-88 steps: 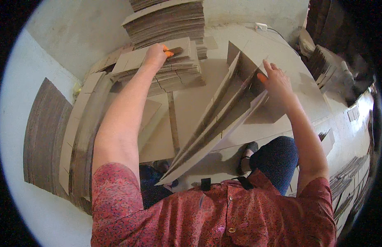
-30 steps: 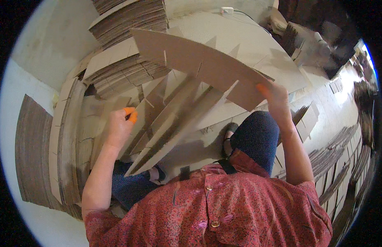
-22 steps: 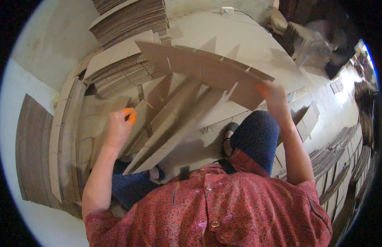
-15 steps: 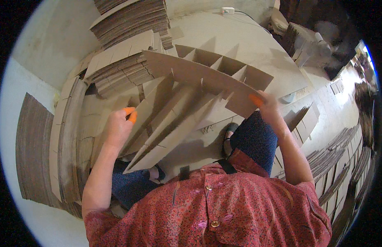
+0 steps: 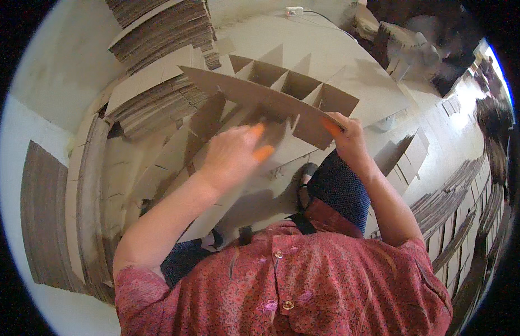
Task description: The person sits on the floor and repeatedly folds flat cardboard sheets along pre-scored lines to form multi-compartment dividers. They place each completed divider onto a growing stack beside them.
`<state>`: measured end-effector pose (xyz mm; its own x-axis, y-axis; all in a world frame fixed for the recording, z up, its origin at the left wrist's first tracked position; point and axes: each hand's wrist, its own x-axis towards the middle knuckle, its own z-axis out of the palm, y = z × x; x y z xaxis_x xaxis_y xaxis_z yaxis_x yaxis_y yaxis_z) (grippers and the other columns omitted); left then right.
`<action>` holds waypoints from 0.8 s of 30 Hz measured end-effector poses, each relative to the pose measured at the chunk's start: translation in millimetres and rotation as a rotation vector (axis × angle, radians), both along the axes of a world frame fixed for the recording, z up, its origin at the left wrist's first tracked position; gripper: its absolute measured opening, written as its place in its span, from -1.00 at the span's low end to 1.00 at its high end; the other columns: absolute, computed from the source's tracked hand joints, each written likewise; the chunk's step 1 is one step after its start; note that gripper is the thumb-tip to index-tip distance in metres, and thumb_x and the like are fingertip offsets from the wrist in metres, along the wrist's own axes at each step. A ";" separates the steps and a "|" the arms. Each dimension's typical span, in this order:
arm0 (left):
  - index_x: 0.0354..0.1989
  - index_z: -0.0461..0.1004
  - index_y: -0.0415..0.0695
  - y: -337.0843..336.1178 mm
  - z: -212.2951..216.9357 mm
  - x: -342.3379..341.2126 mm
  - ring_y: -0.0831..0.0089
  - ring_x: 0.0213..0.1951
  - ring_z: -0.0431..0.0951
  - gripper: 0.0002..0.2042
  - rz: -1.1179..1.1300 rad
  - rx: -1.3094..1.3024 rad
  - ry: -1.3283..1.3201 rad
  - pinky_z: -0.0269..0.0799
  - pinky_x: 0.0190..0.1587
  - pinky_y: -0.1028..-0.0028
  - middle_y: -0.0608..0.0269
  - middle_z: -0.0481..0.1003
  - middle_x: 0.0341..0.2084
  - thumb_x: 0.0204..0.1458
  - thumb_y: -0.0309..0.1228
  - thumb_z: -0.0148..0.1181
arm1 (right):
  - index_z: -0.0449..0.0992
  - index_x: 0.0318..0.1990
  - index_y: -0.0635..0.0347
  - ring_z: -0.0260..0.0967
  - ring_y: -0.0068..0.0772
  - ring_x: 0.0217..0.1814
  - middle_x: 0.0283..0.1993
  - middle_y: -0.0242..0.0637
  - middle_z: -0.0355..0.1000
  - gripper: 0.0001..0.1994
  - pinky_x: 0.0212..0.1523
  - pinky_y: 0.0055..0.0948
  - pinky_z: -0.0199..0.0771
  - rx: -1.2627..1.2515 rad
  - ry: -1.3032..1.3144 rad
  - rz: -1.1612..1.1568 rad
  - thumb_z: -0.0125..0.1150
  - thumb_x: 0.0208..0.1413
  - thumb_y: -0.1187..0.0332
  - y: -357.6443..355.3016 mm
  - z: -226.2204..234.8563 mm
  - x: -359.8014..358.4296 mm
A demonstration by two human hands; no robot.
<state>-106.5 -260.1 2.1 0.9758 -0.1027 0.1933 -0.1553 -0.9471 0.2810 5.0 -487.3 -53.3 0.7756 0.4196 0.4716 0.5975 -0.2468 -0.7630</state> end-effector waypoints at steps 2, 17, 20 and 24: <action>-0.39 0.48 -0.20 -3.6 -19.2 12.4 0.00 -0.41 0.48 -0.79 0.004 0.016 0.164 0.38 -0.37 0.21 -0.08 0.46 -0.53 -0.07 -0.29 0.15 | 0.49 -0.29 0.25 0.39 -0.31 -0.51 -0.47 -0.01 0.41 -0.89 -0.44 -0.45 0.34 -0.018 -0.015 0.016 0.10 0.01 0.50 5.5 3.0 2.3; -0.38 0.45 -0.25 37.8 -23.6 37.6 0.01 -0.42 0.46 -0.72 0.186 0.058 0.076 0.38 -0.32 0.18 -0.06 0.45 -0.50 -0.17 -0.29 0.25 | 0.05 0.25 0.05 0.47 -0.07 -0.28 -0.27 0.06 0.44 -0.36 -0.26 -0.31 0.44 -0.200 -0.147 0.104 0.15 -0.02 0.49 -13.5 -4.1 -10.1; -0.49 0.42 -0.29 38.1 -25.7 46.6 -0.04 -0.45 0.45 -0.81 0.185 0.043 0.103 0.35 -0.35 0.14 -0.13 0.45 -0.55 -0.15 -0.39 0.18 | 0.07 0.25 0.00 0.37 0.14 -0.38 -0.31 0.13 0.40 -0.41 -0.28 -0.29 0.42 -0.363 -0.129 0.180 0.01 0.03 0.54 -14.9 10.4 -14.7; -0.54 0.40 -0.32 44.8 -27.4 46.9 -0.01 -0.48 0.46 -0.82 0.159 -0.027 0.144 0.32 -0.40 0.16 -0.13 0.43 -0.60 -0.15 -0.41 0.17 | 0.17 0.21 0.02 0.34 0.10 -0.46 -0.40 0.13 0.36 -0.46 -0.34 -0.26 0.38 -0.481 0.006 0.169 -0.02 0.02 0.58 -13.5 46.4 -20.0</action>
